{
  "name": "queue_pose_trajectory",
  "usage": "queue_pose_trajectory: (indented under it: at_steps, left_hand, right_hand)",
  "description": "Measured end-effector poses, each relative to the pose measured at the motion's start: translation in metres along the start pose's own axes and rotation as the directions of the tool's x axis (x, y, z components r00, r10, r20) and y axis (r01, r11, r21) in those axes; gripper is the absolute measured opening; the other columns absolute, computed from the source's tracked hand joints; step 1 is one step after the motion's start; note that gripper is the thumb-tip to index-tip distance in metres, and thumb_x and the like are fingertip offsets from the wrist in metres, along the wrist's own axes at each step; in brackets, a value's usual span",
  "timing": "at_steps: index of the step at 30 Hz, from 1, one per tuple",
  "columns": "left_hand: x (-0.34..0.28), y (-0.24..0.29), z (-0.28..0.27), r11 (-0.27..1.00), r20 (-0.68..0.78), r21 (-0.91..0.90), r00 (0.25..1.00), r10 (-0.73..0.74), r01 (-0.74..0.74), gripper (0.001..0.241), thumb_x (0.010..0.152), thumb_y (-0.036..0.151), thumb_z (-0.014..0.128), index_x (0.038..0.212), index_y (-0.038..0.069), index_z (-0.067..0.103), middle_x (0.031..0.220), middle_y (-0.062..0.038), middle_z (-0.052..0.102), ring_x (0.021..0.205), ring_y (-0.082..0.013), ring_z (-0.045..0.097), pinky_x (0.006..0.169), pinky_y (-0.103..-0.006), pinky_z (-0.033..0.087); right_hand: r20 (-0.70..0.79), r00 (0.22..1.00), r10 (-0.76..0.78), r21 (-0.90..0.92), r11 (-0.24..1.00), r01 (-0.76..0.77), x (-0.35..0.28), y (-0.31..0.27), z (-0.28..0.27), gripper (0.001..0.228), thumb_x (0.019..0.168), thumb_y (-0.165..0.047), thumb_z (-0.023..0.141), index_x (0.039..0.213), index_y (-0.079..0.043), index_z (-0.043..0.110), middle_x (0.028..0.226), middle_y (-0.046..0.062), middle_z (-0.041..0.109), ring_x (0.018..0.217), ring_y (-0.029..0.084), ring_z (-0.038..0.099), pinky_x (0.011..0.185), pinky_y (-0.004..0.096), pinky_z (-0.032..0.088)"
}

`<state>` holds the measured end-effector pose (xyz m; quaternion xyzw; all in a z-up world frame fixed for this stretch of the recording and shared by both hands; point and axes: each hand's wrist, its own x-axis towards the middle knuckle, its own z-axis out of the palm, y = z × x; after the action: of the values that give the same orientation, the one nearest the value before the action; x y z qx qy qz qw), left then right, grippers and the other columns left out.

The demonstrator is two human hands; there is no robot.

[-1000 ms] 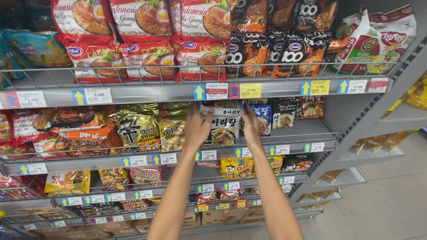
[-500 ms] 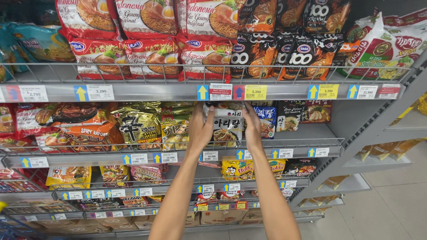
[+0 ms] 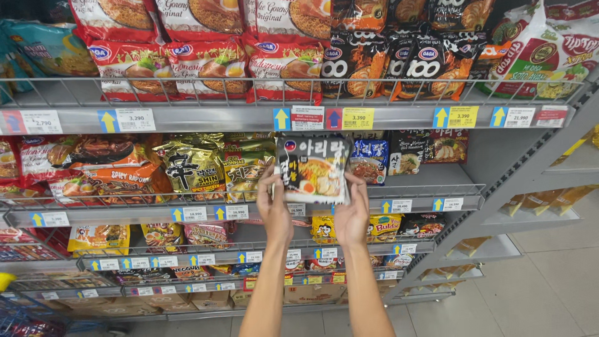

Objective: The person takes several different packages of instant noodles from a grocery store shelf and places them into a blue shopping cart.

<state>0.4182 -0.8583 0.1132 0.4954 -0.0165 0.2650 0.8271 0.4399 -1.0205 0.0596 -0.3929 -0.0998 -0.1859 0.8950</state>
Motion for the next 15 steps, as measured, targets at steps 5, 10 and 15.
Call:
queue_pose_trajectory:
  at_steps: [5, 10, 15]
  left_hand:
    - [-0.028, -0.012, -0.029, 0.913, 0.019, -0.375, 0.986, -0.164, 0.159, 0.048, 0.115, 0.006, 0.063, 0.162, 0.010, 0.061, 0.184, -0.018, 0.053, 0.175, -0.0386, 0.043, 0.145, -0.0633, 0.032]
    - [-0.052, -0.007, -0.061, 0.757, 0.130, -0.559, 0.937, -0.323, 0.338, 0.073, 0.106, 0.004, 0.061, 0.179, 0.009, 0.053, 0.183, -0.021, 0.056, 0.171, -0.0408, 0.051, 0.144, -0.0631, 0.035]
    - [-0.071, -0.043, -0.112, 0.745, 0.151, -0.535, 0.912, -0.381, 0.399, 0.063, 0.101, -0.002, 0.064, 0.161, 0.018, 0.062, 0.169, -0.016, 0.067, 0.159, -0.0399, 0.061, 0.138, -0.0651, 0.043]
  right_hand:
    - [-0.045, 0.982, 0.181, 0.222, 0.961, -0.167, -0.025, 0.020, -0.021, 0.031, 0.121, -0.031, 0.050, 0.149, -0.026, 0.060, 0.158, 0.016, 0.069, 0.142, 0.037, 0.064, 0.108, 0.057, 0.055]
    - [-0.079, 0.956, 0.282, 0.266, 0.930, -0.252, -0.050, 0.013, -0.011, 0.049, 0.118, -0.027, 0.057, 0.166, -0.027, 0.056, 0.159, 0.016, 0.071, 0.143, 0.038, 0.067, 0.111, 0.058, 0.057]
    - [-0.178, 0.869, 0.462, 0.251, 0.875, -0.413, -0.074, 0.008, 0.001, 0.091, 0.107, -0.043, 0.074, 0.188, -0.030, 0.036, 0.186, 0.023, 0.050, 0.161, 0.047, 0.055, 0.131, 0.069, 0.047]
